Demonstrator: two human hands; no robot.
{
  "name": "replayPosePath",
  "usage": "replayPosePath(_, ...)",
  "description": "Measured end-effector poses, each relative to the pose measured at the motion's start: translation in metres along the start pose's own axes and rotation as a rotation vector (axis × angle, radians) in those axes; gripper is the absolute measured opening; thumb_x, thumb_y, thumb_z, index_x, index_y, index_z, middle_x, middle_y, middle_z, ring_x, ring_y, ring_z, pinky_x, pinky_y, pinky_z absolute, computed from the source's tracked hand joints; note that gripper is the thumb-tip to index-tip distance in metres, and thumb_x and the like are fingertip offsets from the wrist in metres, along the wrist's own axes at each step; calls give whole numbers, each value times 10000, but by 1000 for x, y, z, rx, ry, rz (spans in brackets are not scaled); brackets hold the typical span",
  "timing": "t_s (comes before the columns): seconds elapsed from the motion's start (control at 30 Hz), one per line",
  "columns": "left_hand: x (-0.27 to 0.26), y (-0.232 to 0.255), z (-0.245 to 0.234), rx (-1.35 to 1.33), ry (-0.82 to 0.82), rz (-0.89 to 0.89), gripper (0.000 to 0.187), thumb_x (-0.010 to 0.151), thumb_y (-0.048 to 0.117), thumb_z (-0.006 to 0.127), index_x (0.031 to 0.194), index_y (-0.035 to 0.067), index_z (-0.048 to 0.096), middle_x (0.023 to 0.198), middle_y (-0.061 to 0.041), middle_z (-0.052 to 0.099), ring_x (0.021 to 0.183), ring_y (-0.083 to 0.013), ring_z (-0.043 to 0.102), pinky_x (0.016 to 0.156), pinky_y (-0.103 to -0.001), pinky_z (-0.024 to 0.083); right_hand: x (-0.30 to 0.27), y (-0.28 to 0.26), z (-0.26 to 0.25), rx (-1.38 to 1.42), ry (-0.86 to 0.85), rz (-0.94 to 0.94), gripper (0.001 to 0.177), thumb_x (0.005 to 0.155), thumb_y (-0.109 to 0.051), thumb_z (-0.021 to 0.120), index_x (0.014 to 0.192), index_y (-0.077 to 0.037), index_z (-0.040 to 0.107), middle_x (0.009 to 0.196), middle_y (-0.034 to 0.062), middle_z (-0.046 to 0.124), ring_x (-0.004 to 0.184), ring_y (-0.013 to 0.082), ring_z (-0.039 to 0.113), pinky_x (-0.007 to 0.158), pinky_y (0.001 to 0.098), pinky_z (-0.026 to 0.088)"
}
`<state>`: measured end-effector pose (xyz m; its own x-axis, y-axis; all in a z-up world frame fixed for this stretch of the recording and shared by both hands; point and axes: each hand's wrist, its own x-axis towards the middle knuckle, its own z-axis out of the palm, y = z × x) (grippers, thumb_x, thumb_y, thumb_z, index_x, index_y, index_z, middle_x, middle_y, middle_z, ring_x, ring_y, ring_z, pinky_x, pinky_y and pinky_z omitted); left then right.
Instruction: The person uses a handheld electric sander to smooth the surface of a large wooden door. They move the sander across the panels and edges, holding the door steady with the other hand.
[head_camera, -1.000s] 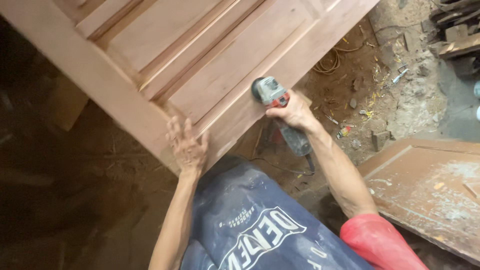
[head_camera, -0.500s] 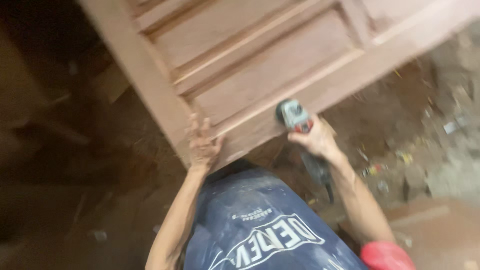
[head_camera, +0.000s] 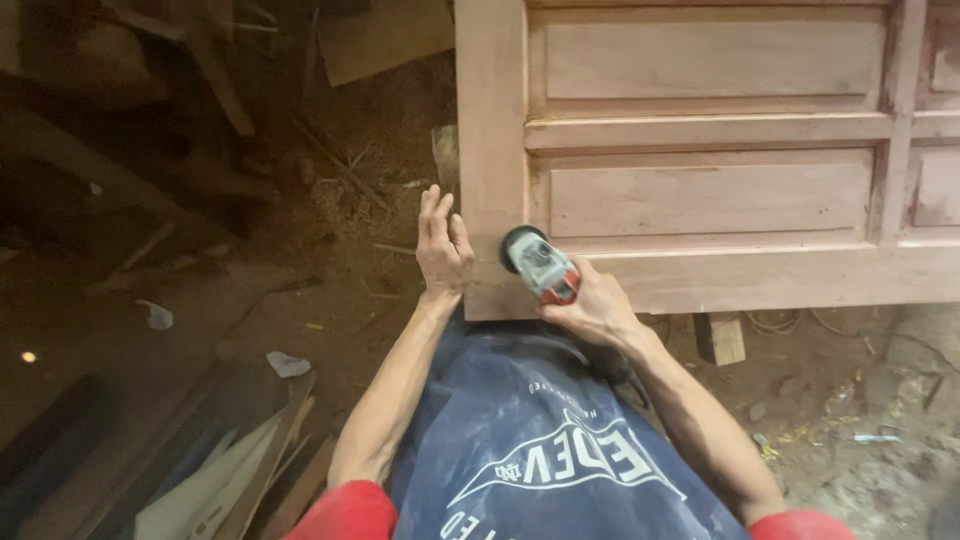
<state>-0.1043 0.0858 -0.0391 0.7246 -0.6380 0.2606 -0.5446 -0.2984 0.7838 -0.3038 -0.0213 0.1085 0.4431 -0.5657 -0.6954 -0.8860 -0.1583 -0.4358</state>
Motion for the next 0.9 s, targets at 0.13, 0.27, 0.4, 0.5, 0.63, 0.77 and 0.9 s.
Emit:
replayPosePath(0.13, 11, -2, 0, -91, 34, -115, 336, 1069, 101, 510, 1371, -29, 579, 1518, -220, 525, 1455, -398, 479, 1205, -454, 424, 28, -38, -3, 6, -9, -67, 849, 637, -395, 822, 1375, -83, 540, 1056, 200, 737, 992, 356, 720, 888, 417, 559)
replayPosePath(0.27, 17, -6, 12, -143, 14, -195, 360, 1080, 148, 474, 1373, -38, 570, 1508, -225, 529, 1441, -393, 494, 1215, -452, 405, 58, -59, -16, 2, 89, -113, 801, 653, -380, 846, 1302, -20, 546, 1047, 203, 724, 983, 335, 709, 885, 404, 550)
replayPosePath(0.4, 25, -6, 38, -152, -71, -204, 424, 1080, 182, 473, 1430, -54, 514, 1522, -242, 504, 1448, -401, 472, 1220, -453, 384, 94, -74, -39, 181, 143, -57, 668, 654, -347, 819, 1197, -13, 619, 1015, 138, 736, 936, 243, 727, 851, 352, 572)
replayPosePath(0.5, 34, -7, 54, -71, -129, -194, 499, 1079, 214, 504, 1505, -37, 435, 1564, -244, 455, 1471, -406, 439, 1222, -457, 380, 109, -82, -48, 208, 202, -49, 643, 691, -351, 817, 1193, -9, 608, 1024, 117, 728, 942, 201, 706, 854, 336, 557)
replayPosePath(0.63, 37, -10, 65, 39, -169, -128, 601, 1058, 224, 532, 1557, -40, 327, 1602, -254, 380, 1492, -434, 383, 1234, -480, 354, 109, -66, -60, 254, 296, -5, 644, 700, -338, 829, 1219, -23, 612, 1048, 98, 714, 942, 195, 684, 847, 336, 546)
replayPosePath(0.77, 37, -10, 66, 21, -178, -116, 625, 1063, 209, 542, 1574, -49, 292, 1611, -265, 365, 1497, -444, 374, 1246, -484, 349, 103, -41, -70, 446, 353, 21, 611, 725, -322, 830, 1219, -33, 615, 1058, 55, 699, 933, 159, 663, 844, 316, 542)
replayPosePath(0.9, 39, -9, 66, 0, -169, -125, 612, 1053, 190, 541, 1565, -43, 299, 1601, -263, 377, 1487, -446, 387, 1241, -489, 356, 104, -34, -72, 520, 368, 90, 537, 755, -302, 817, 1189, -27, 663, 1015, 58, 691, 888, 149, 639, 803, 320, 534)
